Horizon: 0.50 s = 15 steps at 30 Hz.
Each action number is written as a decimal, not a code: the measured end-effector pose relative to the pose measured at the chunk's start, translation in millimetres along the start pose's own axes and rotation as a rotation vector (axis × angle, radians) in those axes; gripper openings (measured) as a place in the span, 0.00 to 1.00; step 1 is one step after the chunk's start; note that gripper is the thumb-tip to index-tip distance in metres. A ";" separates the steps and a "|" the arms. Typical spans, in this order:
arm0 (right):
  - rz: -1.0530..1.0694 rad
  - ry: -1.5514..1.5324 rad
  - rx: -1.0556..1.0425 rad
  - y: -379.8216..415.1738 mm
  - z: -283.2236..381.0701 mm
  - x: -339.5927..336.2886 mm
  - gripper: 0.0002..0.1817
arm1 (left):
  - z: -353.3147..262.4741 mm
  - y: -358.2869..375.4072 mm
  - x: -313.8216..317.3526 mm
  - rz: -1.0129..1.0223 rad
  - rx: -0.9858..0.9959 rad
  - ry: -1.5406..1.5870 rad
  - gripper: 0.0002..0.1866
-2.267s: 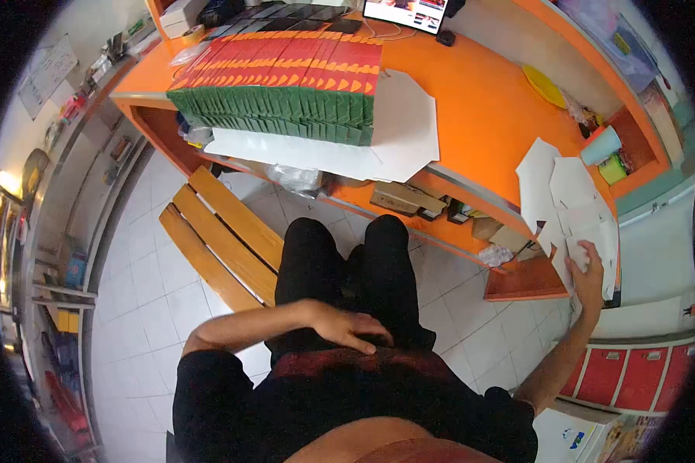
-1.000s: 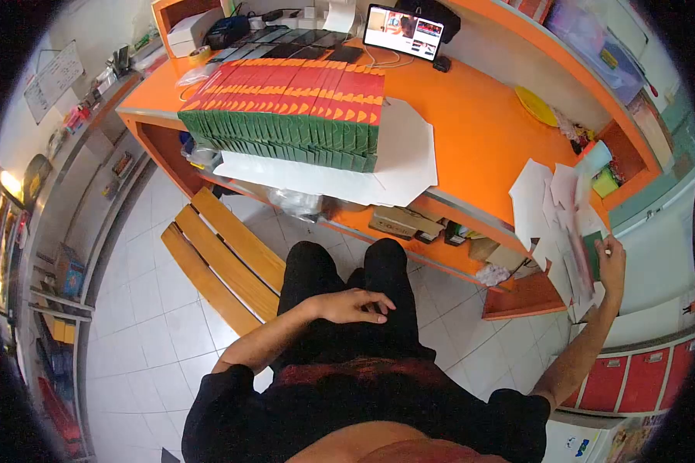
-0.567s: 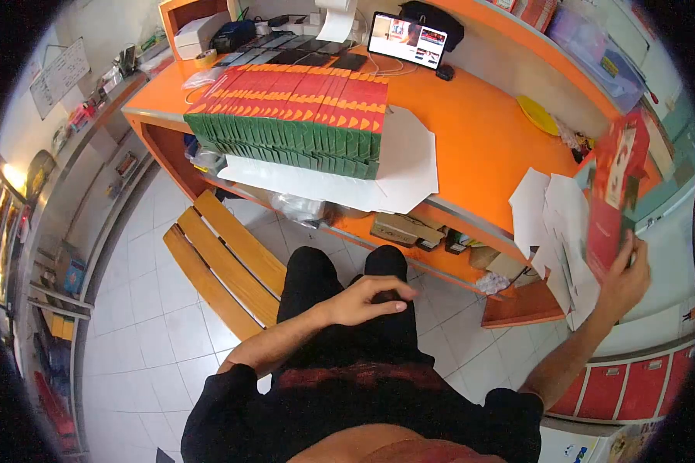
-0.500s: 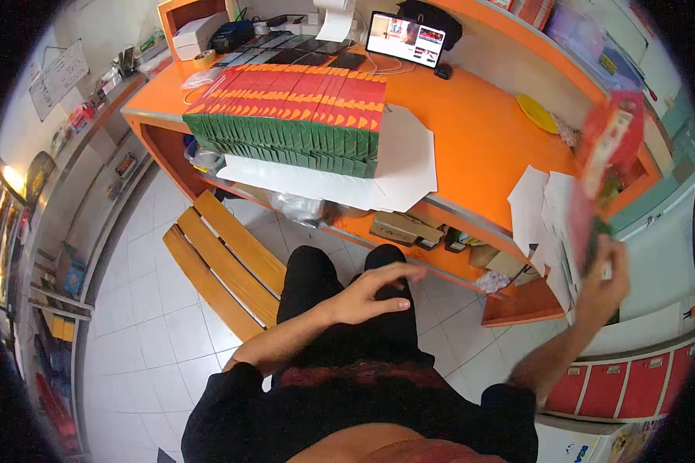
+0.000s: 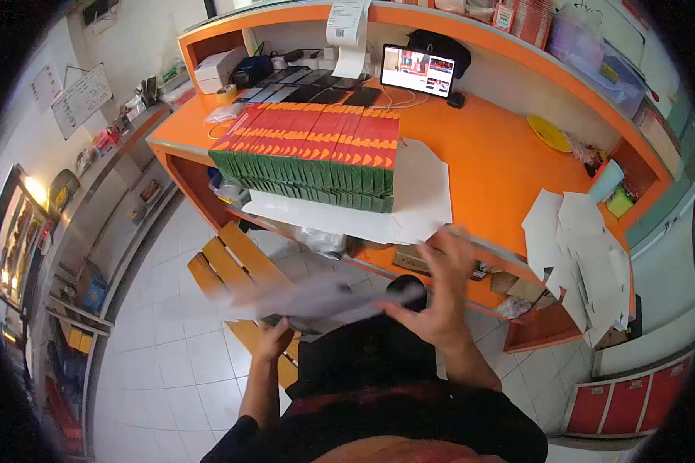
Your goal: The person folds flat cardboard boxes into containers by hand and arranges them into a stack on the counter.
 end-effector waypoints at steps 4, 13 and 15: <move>0.461 -0.451 0.072 30.3 -10.5 62.4 0.20 | 3.6 5.2 -38.8 -0.204 0.005 -0.214 0.25; 0.740 -0.398 -0.180 91.5 51.5 151.6 0.35 | 15.6 25.3 27.9 -0.554 0.097 -0.080 0.30; 0.785 -0.373 -0.312 82.9 52.1 146.5 0.35 | 13.3 23.3 20.2 -0.479 -0.011 0.072 0.31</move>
Point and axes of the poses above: each hand's wrist, its own y-axis away from the middle knuckle, its own x-axis out of the palm, z = x × y, the point moved 5 cm from there along -y, towards the middle knuckle, and after that the axes turned 3 degrees about -x, right-handed, at the moved point
